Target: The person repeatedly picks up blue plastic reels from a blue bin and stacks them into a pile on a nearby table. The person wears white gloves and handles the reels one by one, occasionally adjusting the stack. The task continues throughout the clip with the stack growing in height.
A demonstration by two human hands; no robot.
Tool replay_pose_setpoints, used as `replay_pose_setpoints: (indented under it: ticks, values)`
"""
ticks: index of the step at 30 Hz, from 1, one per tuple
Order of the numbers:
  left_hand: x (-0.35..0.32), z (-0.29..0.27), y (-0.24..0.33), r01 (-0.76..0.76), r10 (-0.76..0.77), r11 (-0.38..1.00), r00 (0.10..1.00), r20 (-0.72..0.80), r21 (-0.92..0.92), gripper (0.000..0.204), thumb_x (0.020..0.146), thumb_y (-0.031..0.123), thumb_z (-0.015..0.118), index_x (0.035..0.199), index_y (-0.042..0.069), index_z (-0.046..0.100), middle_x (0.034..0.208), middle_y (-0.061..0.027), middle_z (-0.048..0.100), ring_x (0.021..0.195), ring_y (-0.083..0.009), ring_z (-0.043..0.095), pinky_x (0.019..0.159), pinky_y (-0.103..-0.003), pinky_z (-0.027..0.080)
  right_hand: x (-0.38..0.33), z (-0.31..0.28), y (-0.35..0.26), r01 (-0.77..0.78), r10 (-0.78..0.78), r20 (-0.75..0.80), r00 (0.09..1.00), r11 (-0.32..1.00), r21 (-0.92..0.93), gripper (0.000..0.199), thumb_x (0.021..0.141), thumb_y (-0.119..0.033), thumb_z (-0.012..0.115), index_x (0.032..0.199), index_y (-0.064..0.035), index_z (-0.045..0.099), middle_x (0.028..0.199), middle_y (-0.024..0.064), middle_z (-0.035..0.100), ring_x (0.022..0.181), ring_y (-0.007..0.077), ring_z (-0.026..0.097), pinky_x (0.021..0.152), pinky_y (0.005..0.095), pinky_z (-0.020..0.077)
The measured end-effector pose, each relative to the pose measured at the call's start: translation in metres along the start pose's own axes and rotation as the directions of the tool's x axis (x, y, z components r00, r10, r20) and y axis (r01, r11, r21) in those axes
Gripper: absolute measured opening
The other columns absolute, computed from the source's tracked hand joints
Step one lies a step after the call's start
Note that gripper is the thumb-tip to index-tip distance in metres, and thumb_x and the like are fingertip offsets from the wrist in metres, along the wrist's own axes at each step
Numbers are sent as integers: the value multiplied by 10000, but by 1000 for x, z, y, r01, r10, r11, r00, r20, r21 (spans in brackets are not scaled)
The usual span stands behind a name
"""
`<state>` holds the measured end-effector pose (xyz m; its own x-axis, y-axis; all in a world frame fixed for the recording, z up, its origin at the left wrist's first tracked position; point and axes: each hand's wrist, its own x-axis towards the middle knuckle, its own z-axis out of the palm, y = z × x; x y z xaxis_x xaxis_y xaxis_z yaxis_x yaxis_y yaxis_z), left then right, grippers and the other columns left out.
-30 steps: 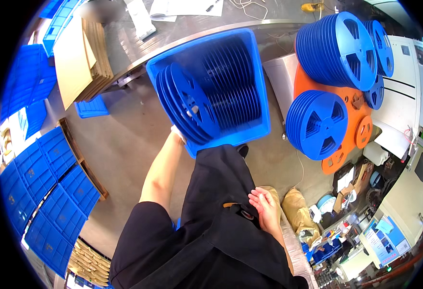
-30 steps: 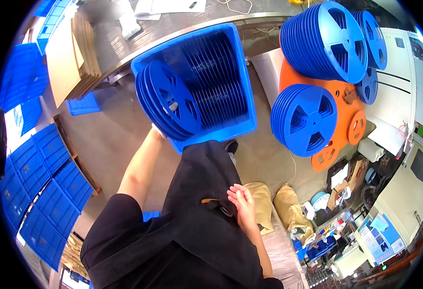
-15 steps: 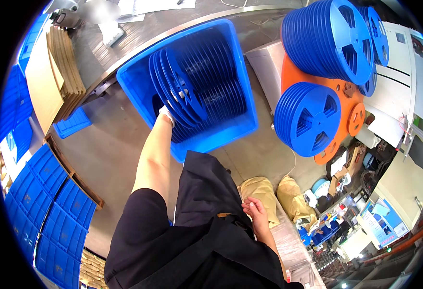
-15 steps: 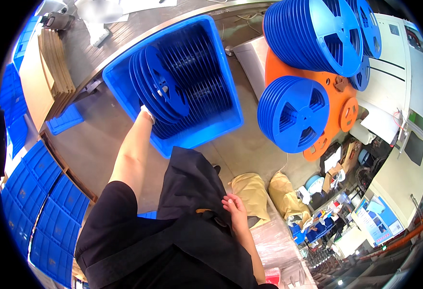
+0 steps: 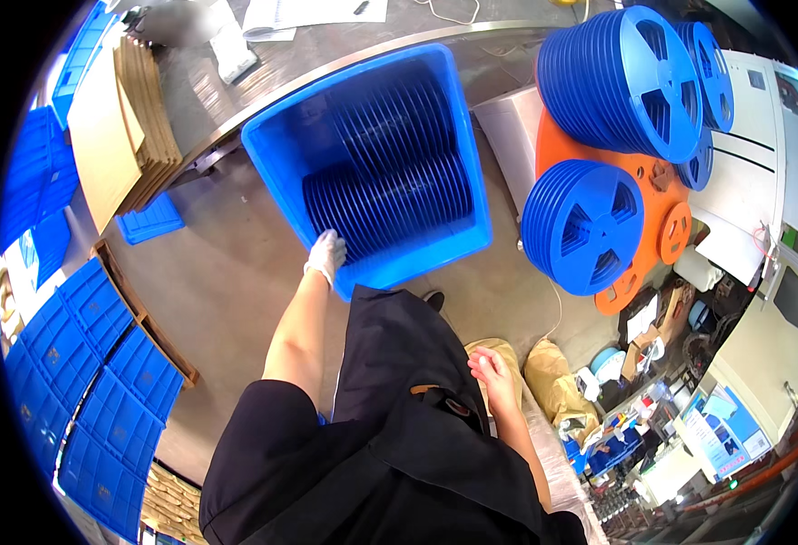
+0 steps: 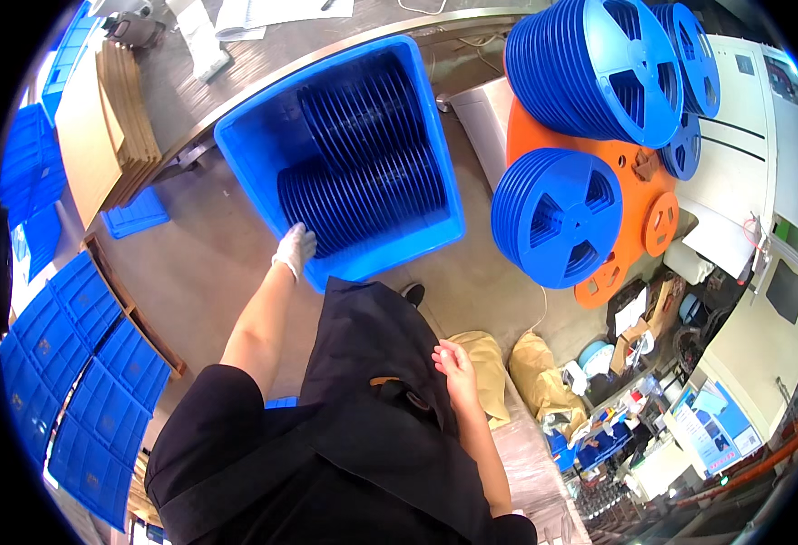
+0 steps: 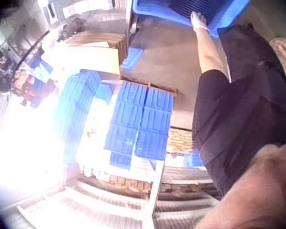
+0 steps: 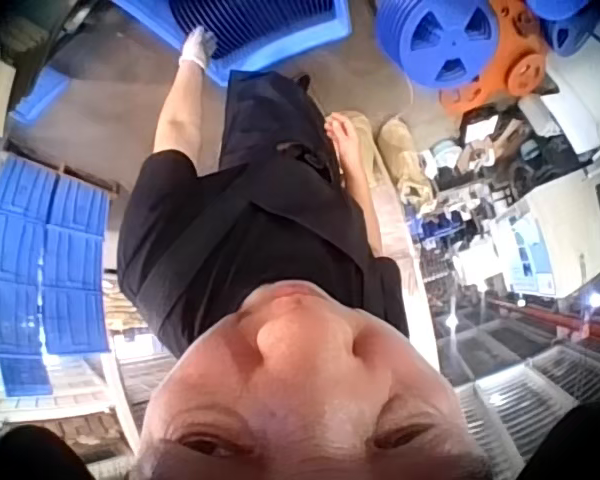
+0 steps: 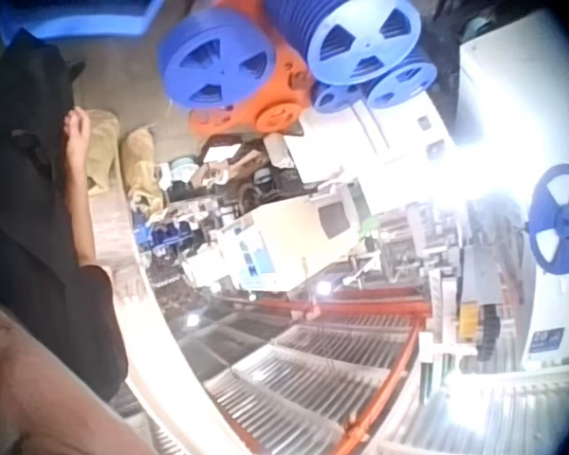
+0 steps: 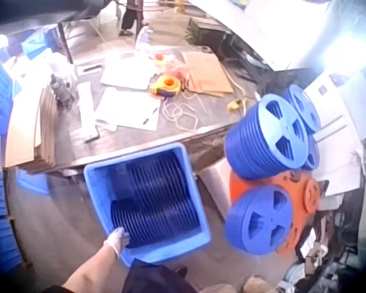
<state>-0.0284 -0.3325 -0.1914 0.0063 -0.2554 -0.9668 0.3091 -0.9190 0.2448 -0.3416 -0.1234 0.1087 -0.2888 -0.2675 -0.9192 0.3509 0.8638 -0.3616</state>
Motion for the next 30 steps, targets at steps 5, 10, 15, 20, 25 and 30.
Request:
replay_pose_setpoints:
  ticks: [5,10,15,20,25,30]
  values:
    - [-39,-35,-34,-60,62,979,998,-6,193,597,944,314,575,1434,53,357,901,-46,600,673,-124,523,592,-280,447,14,4,-10,41,-29,100,995,992,-122,326,987,-200,528,1263,-27,540,1178,93,608,1039,156,599,874,283,483]
    - [-93,-32,-36,-90,100,976,994,-37,196,574,946,262,566,1427,26,361,928,-31,601,639,-83,497,577,-248,431,62,-22,-18,347,-386,-12,922,841,-416,382,903,-131,629,1259,-28,536,1258,114,574,1142,236,560,994,349,439]
    - [-144,-35,-58,-101,107,977,994,-22,186,593,940,292,559,1444,57,352,1090,-102,618,897,-175,618,817,-310,514,109,-67,-88,438,-866,-5,500,258,-861,735,789,-168,742,1405,-15,370,1434,220,380,1329,395,360,1104,464,314]
    - [-179,-37,-106,-71,101,962,990,-103,263,604,952,320,538,1458,65,328,1271,-175,561,1122,-295,582,956,-404,478,152,-96,-101,371,-823,86,562,157,-915,722,715,-188,804,1324,-2,462,1346,206,461,1244,395,429,1059,441,364]
    - [-198,-17,-152,16,18,963,992,-125,268,607,935,286,591,1453,77,355,1178,-114,596,1033,-217,594,923,-359,476,155,-100,-112,383,-880,92,466,107,-918,693,686,-196,811,1277,-29,489,1352,184,451,1290,374,401,1067,480,345]
    - [-196,24,-161,-25,38,957,998,-41,289,608,950,275,582,1462,68,327,1246,-175,569,1121,-285,579,996,-406,458,164,-113,-128,451,-894,206,397,-5,-893,737,697,-211,807,1312,-8,455,1411,188,407,1355,373,343,1111,489,299]
